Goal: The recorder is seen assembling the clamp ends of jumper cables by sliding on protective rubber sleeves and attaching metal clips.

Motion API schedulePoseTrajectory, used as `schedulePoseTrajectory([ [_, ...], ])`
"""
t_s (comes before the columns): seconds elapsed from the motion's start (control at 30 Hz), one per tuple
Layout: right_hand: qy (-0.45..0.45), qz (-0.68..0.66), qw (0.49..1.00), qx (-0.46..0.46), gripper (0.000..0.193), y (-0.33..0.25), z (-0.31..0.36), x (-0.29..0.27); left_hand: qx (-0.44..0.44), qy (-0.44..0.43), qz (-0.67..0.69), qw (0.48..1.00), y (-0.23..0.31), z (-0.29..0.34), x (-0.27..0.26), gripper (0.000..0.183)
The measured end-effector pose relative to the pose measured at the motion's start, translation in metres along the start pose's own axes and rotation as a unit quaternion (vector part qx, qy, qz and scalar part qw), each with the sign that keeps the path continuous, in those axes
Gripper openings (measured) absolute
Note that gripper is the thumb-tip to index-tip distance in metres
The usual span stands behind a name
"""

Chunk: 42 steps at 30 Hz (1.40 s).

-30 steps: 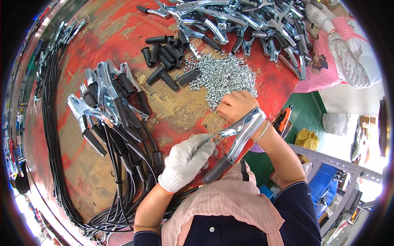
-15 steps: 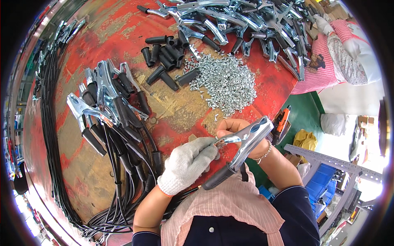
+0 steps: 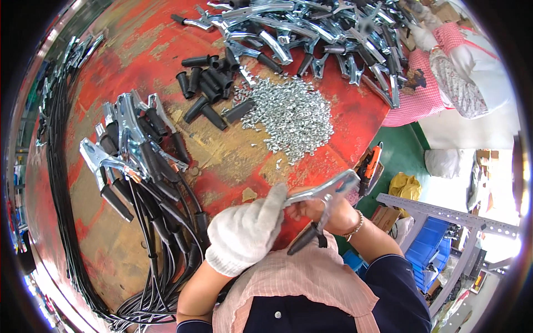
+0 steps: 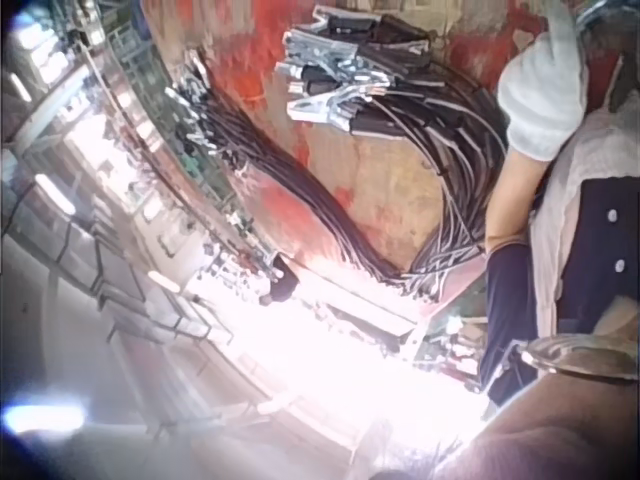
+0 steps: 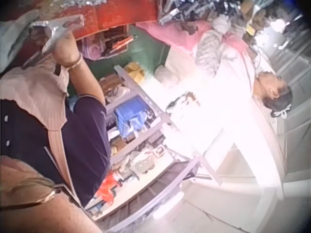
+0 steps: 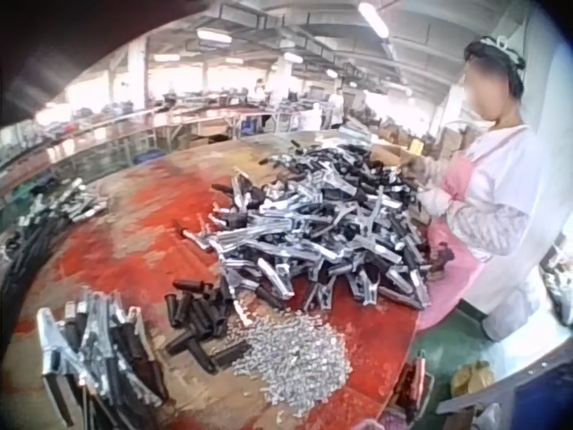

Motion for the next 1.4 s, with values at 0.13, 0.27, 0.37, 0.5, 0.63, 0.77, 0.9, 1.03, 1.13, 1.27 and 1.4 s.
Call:
schedulePoseTrajectory([
  [0.13, 0.153, 0.567, 0.768, -0.254, 0.019, -0.066, 0.001, -0.014, -0.201, 0.014, 0.237, 0.950, -0.036, 0.010, 0.014, 0.032],
  [0.27, 0.252, 0.677, 0.617, -0.312, 0.012, -0.083, 0.000, -0.042, -0.440, -0.028, 0.639, 0.631, -0.059, 0.031, 0.045, 0.035],
  [0.37, 0.253, 0.682, 0.586, -0.357, 0.014, -0.083, -0.004, -0.038, -0.419, 0.001, 0.642, 0.642, -0.059, 0.029, 0.044, 0.040],
  [0.5, 0.262, 0.683, 0.585, -0.350, 0.015, -0.080, -0.011, -0.040, -0.397, -0.018, 0.630, 0.668, -0.052, 0.027, 0.039, 0.035],
  [0.63, 0.257, 0.684, 0.587, -0.349, 0.012, -0.083, -0.012, -0.037, -0.392, -0.040, 0.576, 0.717, -0.050, 0.029, 0.042, 0.033],
  [0.77, 0.244, 0.599, 0.675, -0.355, 0.012, -0.087, -0.003, -0.010, -0.362, -0.052, 0.542, 0.756, -0.043, 0.028, 0.039, 0.029],
  [0.9, 0.101, 0.588, 0.673, -0.438, 0.022, -0.081, -0.002, 0.067, -0.372, -0.076, 0.518, 0.766, -0.037, 0.021, 0.022, 0.030],
  [1.03, 0.066, 0.587, 0.652, -0.475, 0.025, -0.075, -0.015, 0.087, -0.346, -0.064, 0.492, 0.796, -0.037, 0.022, 0.022, 0.032],
  [1.13, 0.058, 0.588, 0.637, -0.495, 0.028, -0.077, -0.020, 0.096, -0.332, -0.057, 0.480, 0.810, -0.038, 0.020, 0.017, 0.032],
  [1.27, 0.057, 0.600, 0.638, -0.480, 0.027, -0.077, -0.022, 0.097, -0.327, -0.061, 0.461, 0.823, -0.040, 0.020, 0.018, 0.032],
  [1.4, 0.068, 0.605, 0.639, -0.470, 0.026, -0.078, -0.021, 0.097, -0.337, -0.079, 0.464, 0.815, -0.040, 0.020, 0.019, 0.033],
])
Point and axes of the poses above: each hand's wrist, its own z-axis away from the middle knuckle, its own x-axis out of the palm, y = z × x, the point moved 7 cm from there along -z, towards the middle knuckle, and after that the axes turned 7 degrees about -z, right-handed, at the moved point
